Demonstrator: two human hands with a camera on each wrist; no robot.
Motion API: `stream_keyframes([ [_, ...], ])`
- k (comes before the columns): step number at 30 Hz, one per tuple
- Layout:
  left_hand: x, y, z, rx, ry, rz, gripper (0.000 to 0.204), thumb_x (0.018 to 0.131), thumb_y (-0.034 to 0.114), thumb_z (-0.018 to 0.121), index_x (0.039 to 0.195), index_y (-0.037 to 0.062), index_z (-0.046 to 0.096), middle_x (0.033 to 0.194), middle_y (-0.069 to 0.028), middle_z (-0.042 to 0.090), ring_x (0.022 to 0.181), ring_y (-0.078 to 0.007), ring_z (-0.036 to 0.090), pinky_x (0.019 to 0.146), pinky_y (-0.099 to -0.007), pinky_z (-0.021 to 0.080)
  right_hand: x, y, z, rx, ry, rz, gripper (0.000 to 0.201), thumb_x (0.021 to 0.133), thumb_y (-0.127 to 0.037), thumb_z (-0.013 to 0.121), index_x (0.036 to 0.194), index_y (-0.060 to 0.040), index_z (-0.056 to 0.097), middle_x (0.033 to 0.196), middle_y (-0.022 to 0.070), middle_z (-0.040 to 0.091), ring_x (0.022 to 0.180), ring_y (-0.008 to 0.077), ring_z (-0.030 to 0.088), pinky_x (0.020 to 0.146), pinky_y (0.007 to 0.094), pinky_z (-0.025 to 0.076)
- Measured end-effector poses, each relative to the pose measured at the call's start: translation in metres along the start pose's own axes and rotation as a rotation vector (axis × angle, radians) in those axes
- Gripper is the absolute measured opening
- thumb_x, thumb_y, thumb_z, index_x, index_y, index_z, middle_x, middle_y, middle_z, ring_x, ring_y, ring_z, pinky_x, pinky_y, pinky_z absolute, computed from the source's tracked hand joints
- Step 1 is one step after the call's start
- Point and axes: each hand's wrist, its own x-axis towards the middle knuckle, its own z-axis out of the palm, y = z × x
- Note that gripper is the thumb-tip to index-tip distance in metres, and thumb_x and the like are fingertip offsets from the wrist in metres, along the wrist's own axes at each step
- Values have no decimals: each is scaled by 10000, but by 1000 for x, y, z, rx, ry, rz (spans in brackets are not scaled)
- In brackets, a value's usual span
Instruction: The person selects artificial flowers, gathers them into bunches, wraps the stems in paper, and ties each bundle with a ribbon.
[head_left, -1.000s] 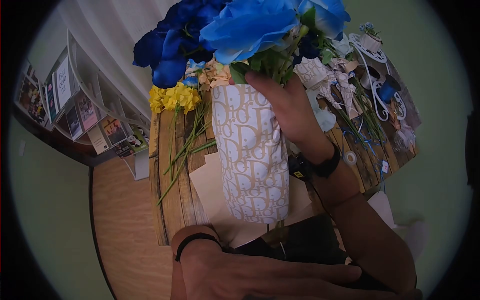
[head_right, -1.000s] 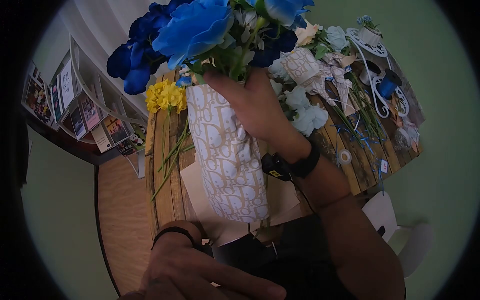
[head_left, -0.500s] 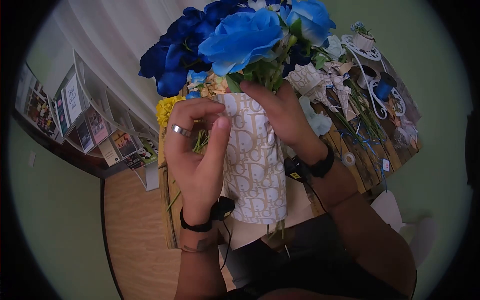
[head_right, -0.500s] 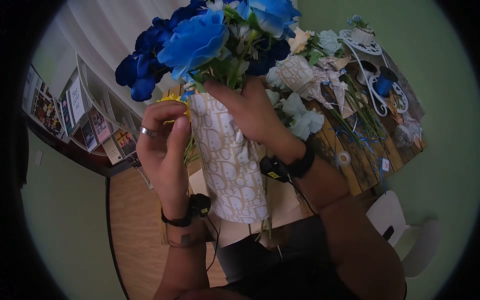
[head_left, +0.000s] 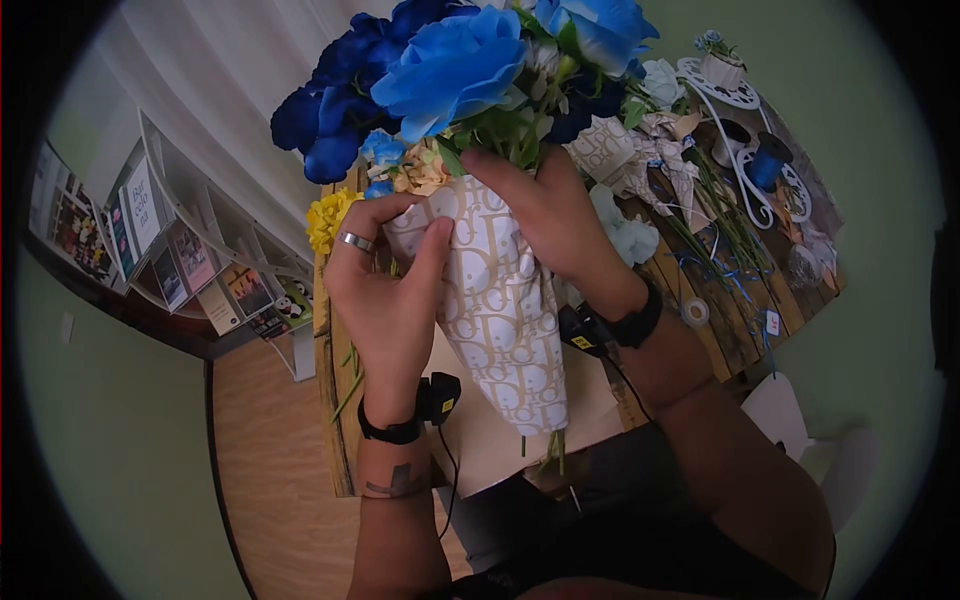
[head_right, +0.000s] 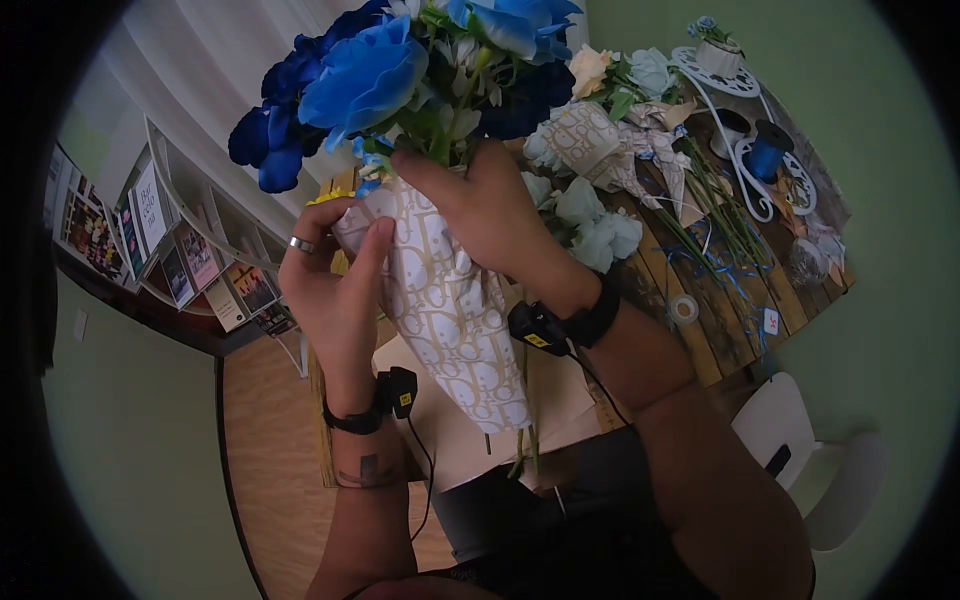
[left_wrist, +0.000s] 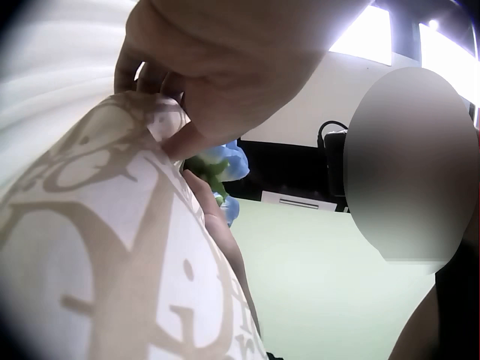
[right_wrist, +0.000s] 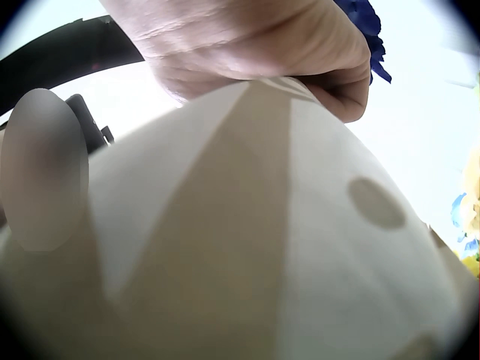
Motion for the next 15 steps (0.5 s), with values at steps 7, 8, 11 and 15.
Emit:
stream_keyframes([
  [7, 14, -7, -9, -354, -220, -138, 544, 802, 23, 823, 1272, -8, 552, 1153, -103, 653, 1010, -156, 646, 881, -278, 529, 5, 8, -1, 45, 76, -99, 303, 951, -257, 681, 1073, 20, 689, 950, 52, 731, 838, 112, 639, 764, 311, 507],
  [8, 16, -10, -10, -354, -219, -136, 544, 802, 23, 823, 1272, -8, 552, 1153, -103, 653, 1010, -156, 646, 881, -278, 529, 4, 3, -5, 92, 71, 2, 298, 957, -251, 679, 1106, 7, 681, 1004, 44, 723, 885, 110, 648, 792, 299, 511],
  [11, 18, -20, -5, -666, -288, -340, 596, 821, 8, 808, 1339, -15, 514, 1282, -150, 630, 1121, -188, 637, 964, -304, 529, 3, 5, -6, 213, 94, 89, 290, 964, -242, 676, 1137, -10, 674, 1058, 39, 716, 924, 112, 665, 813, 285, 520],
  [15, 14, -20, 10, -649, -294, -288, 608, 848, -3, 783, 1381, -25, 491, 1254, -142, 651, 1102, -194, 651, 957, -309, 530, 3, 5, -3, 326, 68, 137, 272, 968, -241, 666, 1127, -21, 678, 1053, 44, 720, 908, 116, 677, 811, 283, 525],
])
